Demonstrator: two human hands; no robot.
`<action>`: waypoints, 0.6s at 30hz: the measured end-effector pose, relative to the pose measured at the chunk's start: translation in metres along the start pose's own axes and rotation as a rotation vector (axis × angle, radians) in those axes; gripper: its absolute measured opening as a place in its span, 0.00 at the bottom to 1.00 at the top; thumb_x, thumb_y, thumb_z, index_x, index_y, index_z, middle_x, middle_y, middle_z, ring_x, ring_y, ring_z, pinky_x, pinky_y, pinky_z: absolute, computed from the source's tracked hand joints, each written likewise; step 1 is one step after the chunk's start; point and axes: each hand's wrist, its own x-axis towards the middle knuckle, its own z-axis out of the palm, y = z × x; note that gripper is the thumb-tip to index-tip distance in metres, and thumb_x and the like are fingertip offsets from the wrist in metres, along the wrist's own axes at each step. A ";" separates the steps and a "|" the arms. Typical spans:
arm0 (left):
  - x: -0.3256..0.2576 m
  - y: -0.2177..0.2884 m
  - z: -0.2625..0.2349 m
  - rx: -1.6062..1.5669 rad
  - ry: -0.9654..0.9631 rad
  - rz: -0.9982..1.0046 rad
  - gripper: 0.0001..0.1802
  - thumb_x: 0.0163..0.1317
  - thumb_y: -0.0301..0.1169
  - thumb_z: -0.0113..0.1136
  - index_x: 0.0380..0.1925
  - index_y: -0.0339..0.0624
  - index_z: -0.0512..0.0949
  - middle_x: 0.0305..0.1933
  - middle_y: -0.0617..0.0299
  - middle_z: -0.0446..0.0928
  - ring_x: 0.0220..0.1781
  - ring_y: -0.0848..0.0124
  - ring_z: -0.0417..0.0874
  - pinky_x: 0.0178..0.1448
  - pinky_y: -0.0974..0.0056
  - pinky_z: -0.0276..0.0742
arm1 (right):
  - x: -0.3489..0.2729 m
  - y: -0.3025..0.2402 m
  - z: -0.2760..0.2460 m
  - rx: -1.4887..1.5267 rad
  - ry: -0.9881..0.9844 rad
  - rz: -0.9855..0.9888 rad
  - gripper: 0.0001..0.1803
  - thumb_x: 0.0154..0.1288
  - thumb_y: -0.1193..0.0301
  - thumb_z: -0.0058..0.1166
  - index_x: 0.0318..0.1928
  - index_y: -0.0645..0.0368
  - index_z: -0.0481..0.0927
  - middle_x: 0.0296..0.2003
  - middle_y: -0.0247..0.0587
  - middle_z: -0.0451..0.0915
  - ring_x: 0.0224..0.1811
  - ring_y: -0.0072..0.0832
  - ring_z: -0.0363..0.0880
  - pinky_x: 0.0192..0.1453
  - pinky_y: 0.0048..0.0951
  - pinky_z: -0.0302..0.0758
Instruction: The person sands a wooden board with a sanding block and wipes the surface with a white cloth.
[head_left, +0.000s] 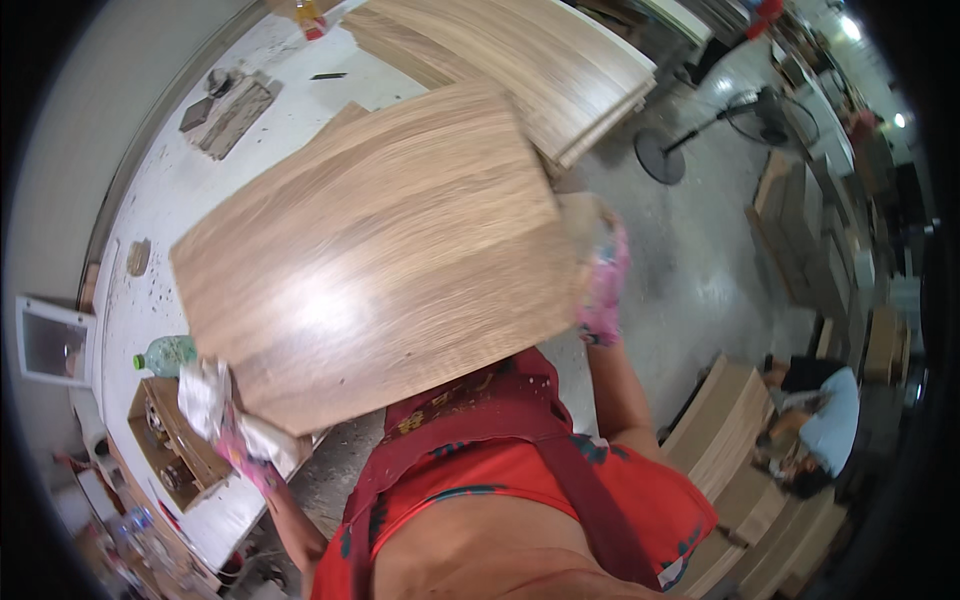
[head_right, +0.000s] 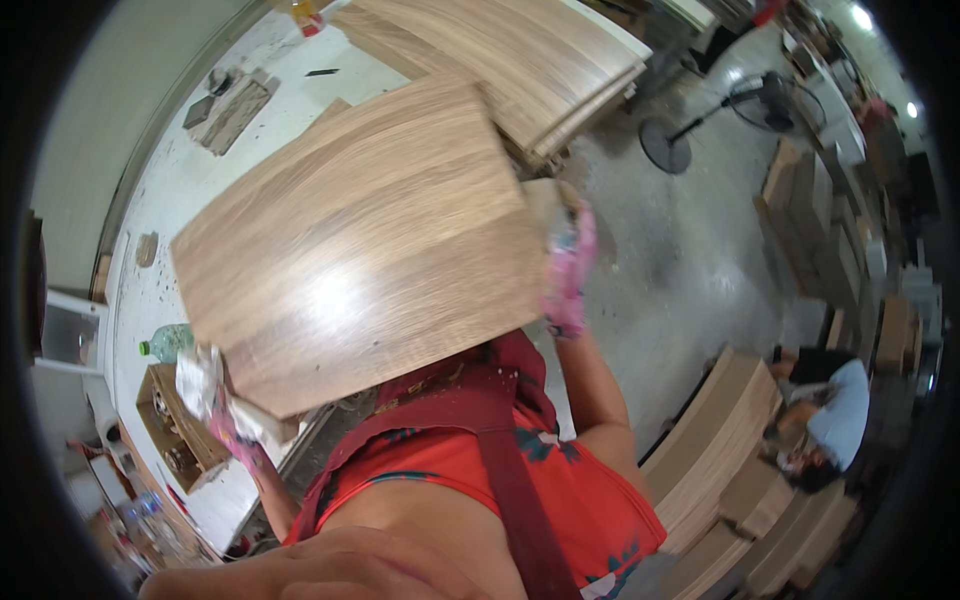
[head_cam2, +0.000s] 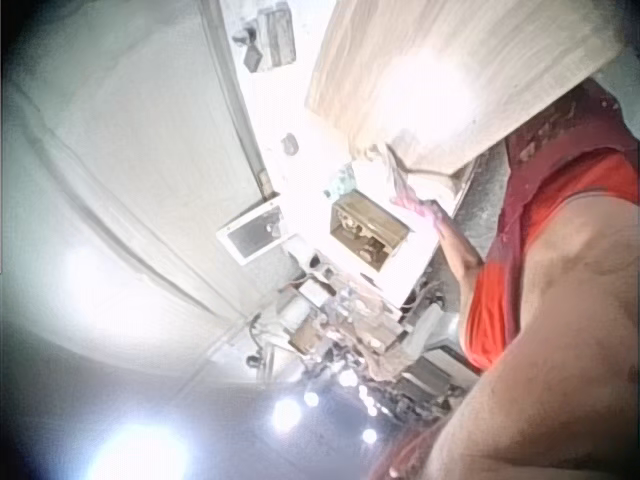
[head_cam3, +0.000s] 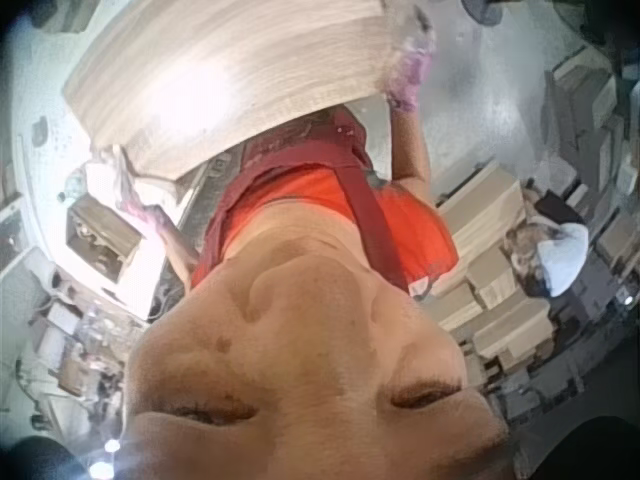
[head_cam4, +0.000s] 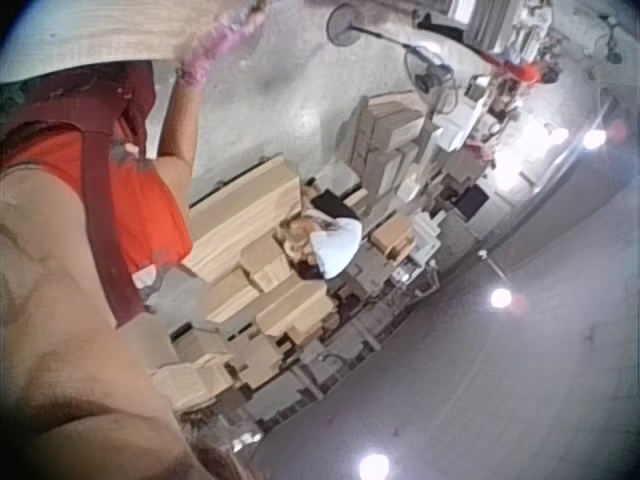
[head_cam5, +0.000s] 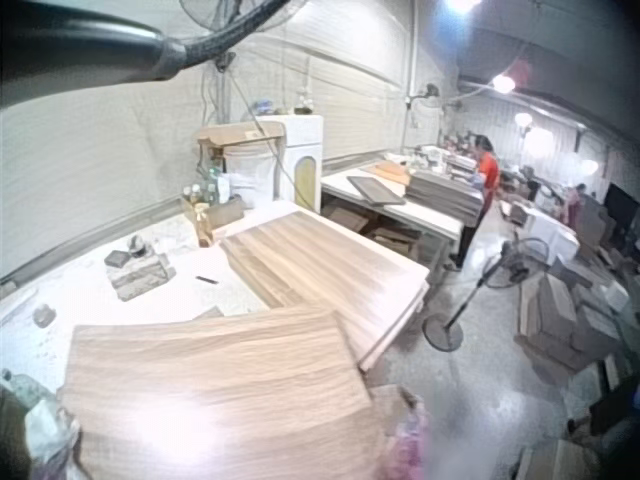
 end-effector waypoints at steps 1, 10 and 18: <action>0.014 0.010 0.019 -0.022 -0.045 0.033 0.20 0.63 0.33 0.49 0.50 0.30 0.70 0.49 0.52 0.73 0.52 0.63 0.74 0.57 0.61 0.68 | 0.014 0.007 -0.012 -0.187 0.044 -0.079 0.22 0.64 0.72 0.43 0.57 0.67 0.67 0.54 0.47 0.72 0.58 0.35 0.68 0.64 0.32 0.62; 0.154 0.059 0.303 -0.512 -0.467 0.308 0.21 0.64 0.39 0.49 0.45 0.28 0.72 0.42 0.54 0.77 0.51 0.62 0.78 0.57 0.60 0.72 | 0.120 0.033 -0.094 -0.017 0.062 0.151 0.23 0.73 0.64 0.35 0.59 0.67 0.65 0.53 0.44 0.73 0.53 0.30 0.72 0.57 0.27 0.68; 0.107 0.156 0.501 0.133 -0.066 0.757 0.27 0.41 0.21 0.66 0.48 0.35 0.75 0.40 0.55 0.78 0.45 0.65 0.79 0.40 0.67 0.82 | 0.153 0.051 -0.065 0.024 0.233 0.103 0.23 0.71 0.66 0.35 0.63 0.65 0.60 0.55 0.43 0.71 0.51 0.31 0.74 0.52 0.26 0.72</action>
